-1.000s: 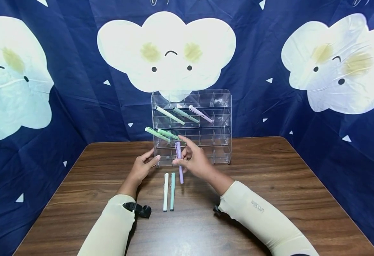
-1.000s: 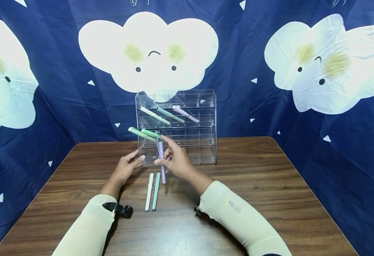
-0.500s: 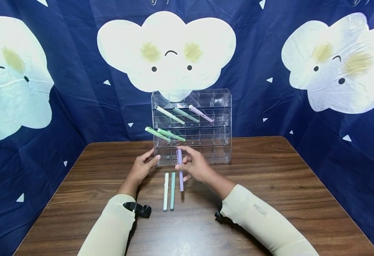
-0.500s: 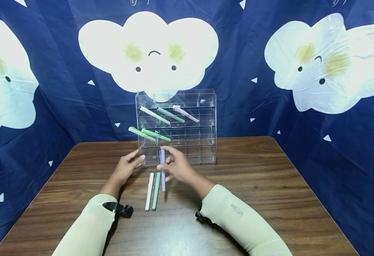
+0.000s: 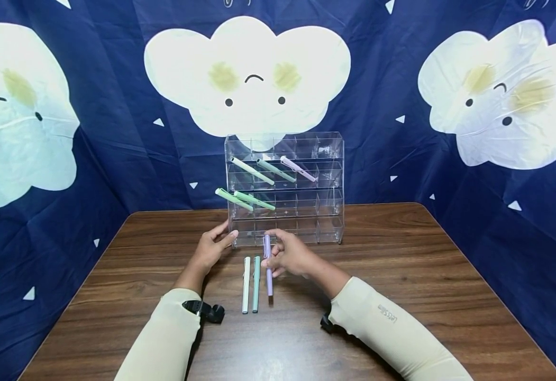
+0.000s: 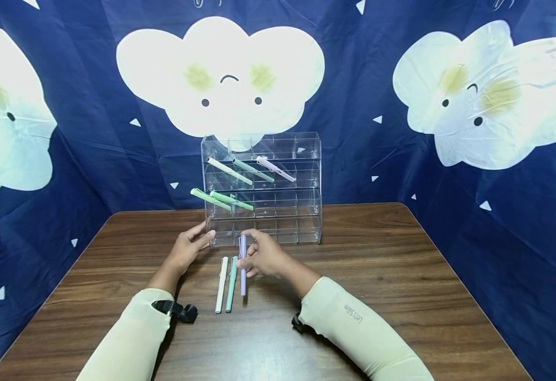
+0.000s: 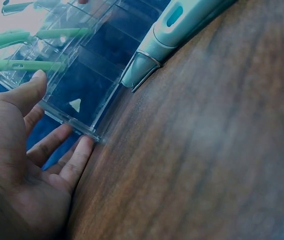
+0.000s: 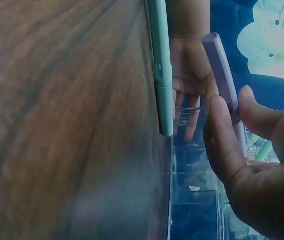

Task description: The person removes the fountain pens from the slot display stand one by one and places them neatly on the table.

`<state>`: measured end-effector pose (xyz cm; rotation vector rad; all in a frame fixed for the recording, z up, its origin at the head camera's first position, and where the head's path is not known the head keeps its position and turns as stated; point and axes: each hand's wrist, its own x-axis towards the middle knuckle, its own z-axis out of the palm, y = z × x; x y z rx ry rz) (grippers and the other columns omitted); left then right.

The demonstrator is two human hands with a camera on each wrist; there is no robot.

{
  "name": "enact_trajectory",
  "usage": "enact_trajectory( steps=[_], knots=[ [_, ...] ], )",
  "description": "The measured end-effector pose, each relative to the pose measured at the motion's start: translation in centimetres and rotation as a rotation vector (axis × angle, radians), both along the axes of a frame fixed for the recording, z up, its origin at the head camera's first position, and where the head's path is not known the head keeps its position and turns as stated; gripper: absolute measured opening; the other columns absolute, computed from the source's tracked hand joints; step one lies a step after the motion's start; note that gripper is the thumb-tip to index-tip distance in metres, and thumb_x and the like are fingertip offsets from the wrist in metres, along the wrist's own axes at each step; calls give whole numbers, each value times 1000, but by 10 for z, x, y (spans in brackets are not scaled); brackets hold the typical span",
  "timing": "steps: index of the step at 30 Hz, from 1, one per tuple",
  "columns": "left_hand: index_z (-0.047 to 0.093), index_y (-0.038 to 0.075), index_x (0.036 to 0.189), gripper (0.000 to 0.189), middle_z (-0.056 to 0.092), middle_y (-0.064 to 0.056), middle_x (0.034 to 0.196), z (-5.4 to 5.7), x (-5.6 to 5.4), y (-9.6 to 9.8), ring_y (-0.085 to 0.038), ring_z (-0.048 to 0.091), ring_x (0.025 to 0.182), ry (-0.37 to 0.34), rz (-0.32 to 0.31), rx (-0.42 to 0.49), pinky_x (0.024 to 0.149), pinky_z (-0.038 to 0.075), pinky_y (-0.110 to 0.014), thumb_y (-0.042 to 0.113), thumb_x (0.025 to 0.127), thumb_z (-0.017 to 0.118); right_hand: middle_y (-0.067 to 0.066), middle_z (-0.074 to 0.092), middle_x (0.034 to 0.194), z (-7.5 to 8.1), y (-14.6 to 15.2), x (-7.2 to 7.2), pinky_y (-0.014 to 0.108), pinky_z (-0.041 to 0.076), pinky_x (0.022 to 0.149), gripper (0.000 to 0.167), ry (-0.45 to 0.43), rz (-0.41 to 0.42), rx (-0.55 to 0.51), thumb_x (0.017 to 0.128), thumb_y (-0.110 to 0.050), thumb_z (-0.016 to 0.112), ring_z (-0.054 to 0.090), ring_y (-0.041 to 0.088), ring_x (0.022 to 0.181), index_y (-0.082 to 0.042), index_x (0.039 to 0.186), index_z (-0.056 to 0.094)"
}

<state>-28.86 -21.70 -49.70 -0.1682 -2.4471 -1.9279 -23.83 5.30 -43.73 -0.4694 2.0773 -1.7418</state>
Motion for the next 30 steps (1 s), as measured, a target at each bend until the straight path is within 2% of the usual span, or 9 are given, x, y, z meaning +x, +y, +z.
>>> enact_trajectory(
  steps=[6,9,16,21,27,30],
  knots=[
    [42,18,169,67,53,-25,164,3,3,0,-40,59,146,-11,-10,-18,114,59,-39,32,110,70,7,64,80,-7,-2,1,34,69,60,82,7,8,70,91,10,81,68,16,59,3,161,39],
    [42,18,169,67,52,-26,164,4,3,0,-41,58,146,-11,-15,-17,115,58,-44,31,110,70,9,67,79,-11,-2,0,32,68,57,80,2,15,91,91,9,81,67,16,58,6,159,39],
    [44,18,168,65,53,-24,164,2,2,-1,-40,59,145,-10,-9,-2,113,60,-39,30,110,70,9,70,78,-15,-3,0,31,65,53,77,23,25,166,90,4,86,66,15,55,5,154,44],
    [44,17,168,66,55,-26,162,1,1,-1,-41,60,144,-11,-9,-4,112,60,-37,30,109,71,4,68,73,-19,-4,1,26,56,45,71,67,7,230,88,-1,90,63,14,51,2,147,50],
    [44,17,168,66,54,-25,163,2,1,0,-40,60,144,-8,-2,-10,111,61,-35,31,109,71,3,68,72,-23,-3,0,22,47,43,67,94,3,246,87,-3,91,61,14,51,1,143,53],
    [45,18,168,65,55,-25,162,2,1,-1,-40,60,144,-9,-1,-1,113,60,-38,31,109,71,2,67,73,-26,-3,-1,21,46,43,65,93,18,244,88,-5,91,61,14,51,2,141,53]
  ],
)
